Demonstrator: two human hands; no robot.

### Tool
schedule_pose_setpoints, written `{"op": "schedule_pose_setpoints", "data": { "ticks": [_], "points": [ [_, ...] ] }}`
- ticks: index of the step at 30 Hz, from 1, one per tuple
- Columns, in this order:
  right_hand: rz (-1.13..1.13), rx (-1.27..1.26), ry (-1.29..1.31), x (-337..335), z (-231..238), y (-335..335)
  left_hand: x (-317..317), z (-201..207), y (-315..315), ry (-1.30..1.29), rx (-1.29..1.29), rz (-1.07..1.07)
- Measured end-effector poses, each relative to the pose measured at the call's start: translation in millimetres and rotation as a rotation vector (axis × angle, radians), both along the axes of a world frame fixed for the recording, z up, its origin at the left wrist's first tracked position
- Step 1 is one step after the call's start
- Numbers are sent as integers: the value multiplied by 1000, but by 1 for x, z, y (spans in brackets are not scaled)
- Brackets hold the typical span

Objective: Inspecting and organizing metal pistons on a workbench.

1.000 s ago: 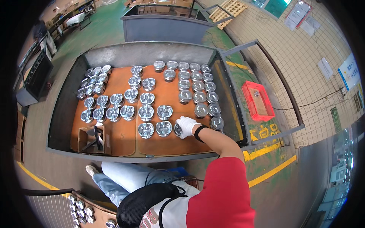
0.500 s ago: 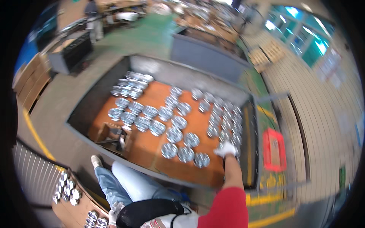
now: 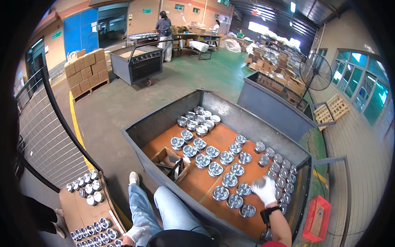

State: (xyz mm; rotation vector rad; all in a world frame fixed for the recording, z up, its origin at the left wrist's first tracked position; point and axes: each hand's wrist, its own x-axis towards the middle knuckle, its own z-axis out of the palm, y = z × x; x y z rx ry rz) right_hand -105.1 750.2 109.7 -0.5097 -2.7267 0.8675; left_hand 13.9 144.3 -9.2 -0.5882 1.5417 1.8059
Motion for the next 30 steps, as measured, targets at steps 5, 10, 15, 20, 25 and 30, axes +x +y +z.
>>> {"op": "schedule_pose_setpoints", "data": {
  "ticks": [5,10,15,20,25,30],
  "points": [
    [533,-1170,182,-53,95,-139,-29,59,0,413,-176,78],
    [889,-1777,-313,-71,133,-269,-25,171,20,694,-4,319],
    [900,-1940,-643,-43,119,-343,-1,244,41,917,-124,241],
    [1051,-1978,-810,-20,110,-371,-4,269,63,1433,-616,168],
    [902,-1890,-775,-8,94,-381,-10,251,59,1454,-737,110],
    [938,-1843,-792,-3,78,-375,-29,247,64,1405,-782,-44]
  ]
}}
